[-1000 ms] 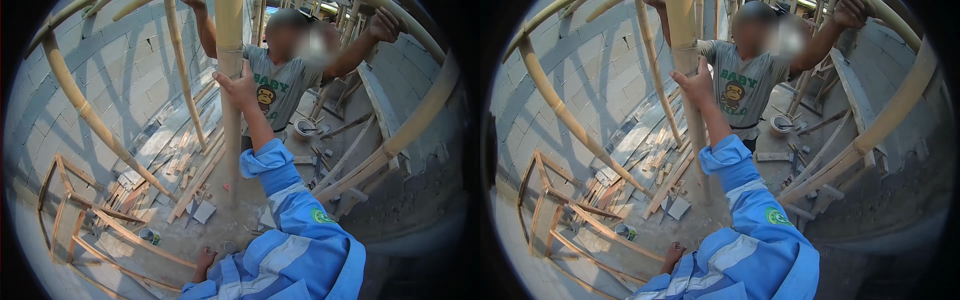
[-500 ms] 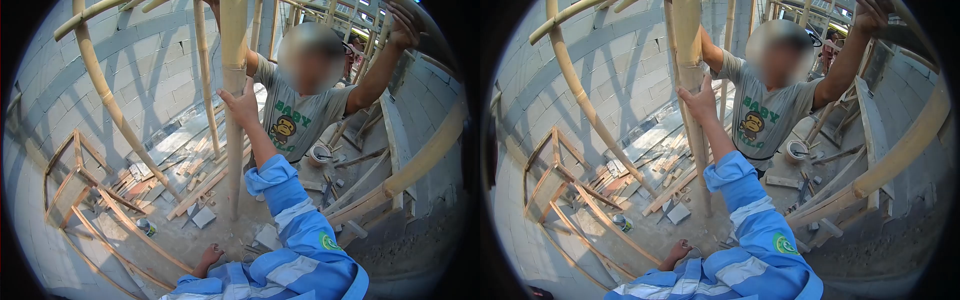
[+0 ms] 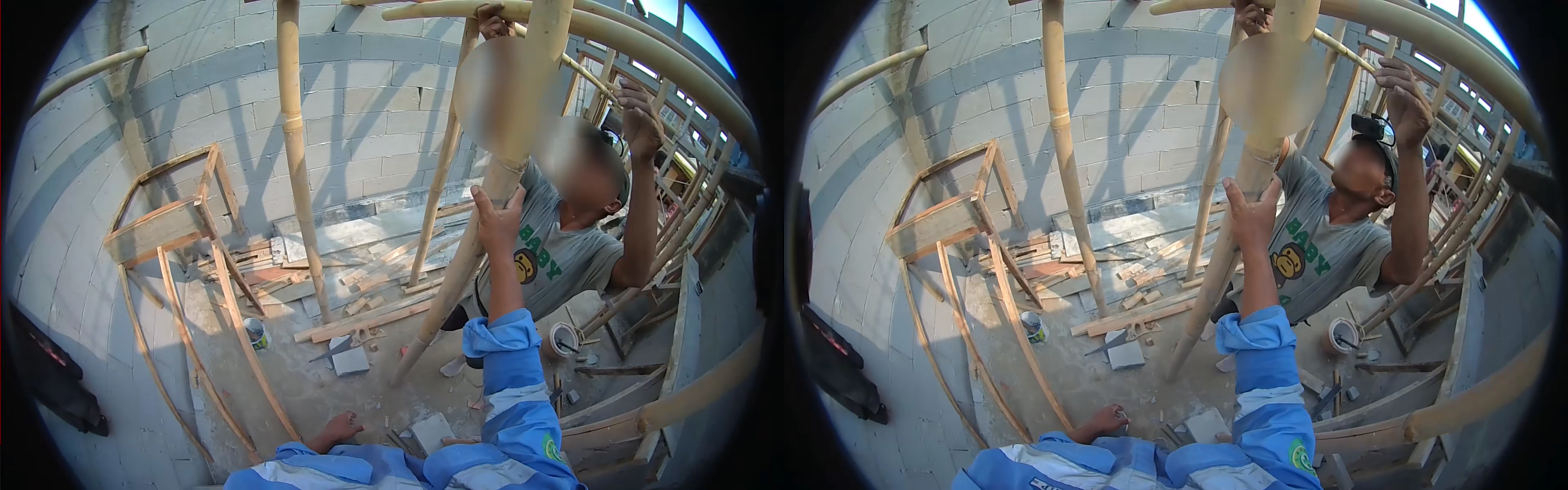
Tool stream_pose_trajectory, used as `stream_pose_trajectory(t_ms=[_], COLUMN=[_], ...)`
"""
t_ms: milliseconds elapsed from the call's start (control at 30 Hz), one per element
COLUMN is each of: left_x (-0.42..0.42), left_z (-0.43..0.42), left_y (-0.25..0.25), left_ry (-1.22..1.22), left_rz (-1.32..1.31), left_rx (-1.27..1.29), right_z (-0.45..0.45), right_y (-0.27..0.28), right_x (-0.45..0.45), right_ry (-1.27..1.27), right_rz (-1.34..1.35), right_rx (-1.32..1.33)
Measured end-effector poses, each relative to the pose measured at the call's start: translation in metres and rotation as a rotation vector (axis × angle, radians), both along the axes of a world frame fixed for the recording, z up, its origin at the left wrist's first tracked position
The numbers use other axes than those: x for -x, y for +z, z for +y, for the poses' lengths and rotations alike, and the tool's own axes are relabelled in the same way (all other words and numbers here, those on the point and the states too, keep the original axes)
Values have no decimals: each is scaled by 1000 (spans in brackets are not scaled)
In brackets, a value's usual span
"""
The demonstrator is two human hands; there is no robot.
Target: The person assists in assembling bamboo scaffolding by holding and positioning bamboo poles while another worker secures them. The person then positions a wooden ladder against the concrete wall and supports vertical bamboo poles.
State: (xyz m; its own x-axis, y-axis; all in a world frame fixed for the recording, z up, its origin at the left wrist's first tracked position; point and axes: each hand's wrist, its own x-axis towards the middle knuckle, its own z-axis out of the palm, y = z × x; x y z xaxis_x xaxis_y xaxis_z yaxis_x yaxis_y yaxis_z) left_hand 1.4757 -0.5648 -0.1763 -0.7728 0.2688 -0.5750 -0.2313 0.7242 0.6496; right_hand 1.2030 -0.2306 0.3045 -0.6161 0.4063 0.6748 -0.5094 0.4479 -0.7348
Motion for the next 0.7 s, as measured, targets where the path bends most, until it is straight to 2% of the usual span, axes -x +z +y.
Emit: stream_pose_trajectory(t_ms=[100, 200, 300, 367, 400, 600, 700], left_x=[3, 18, 44, 58, 65, 98, 106], left_z=[-3, -8, -18, -30, -42, -132, -182], left_y=[-10, -43, -35, -7, 5, 3, -21], left_ry=[-9, -48, -102, -97, -94, 40, 44], left_rz=[-6, 33, 37, 43, 47, 44, -11], left_rx=[-1, -29, -42, -42, -39, -38, -4], right_z=[-1, -4, 2, 6, 6, 20, 13], right_y=[0, -1, -5, -6, -6, -17, -19], right_x=[3, 2, 9, 11, 11, 24, 24], right_ry=[4, -36, -49, -63, -79, -113, -121], right_rz=[7, 28, 21, 49, 36, 34, 66], right_rx=[5, 15, -15, -84, -82, -6, 11])
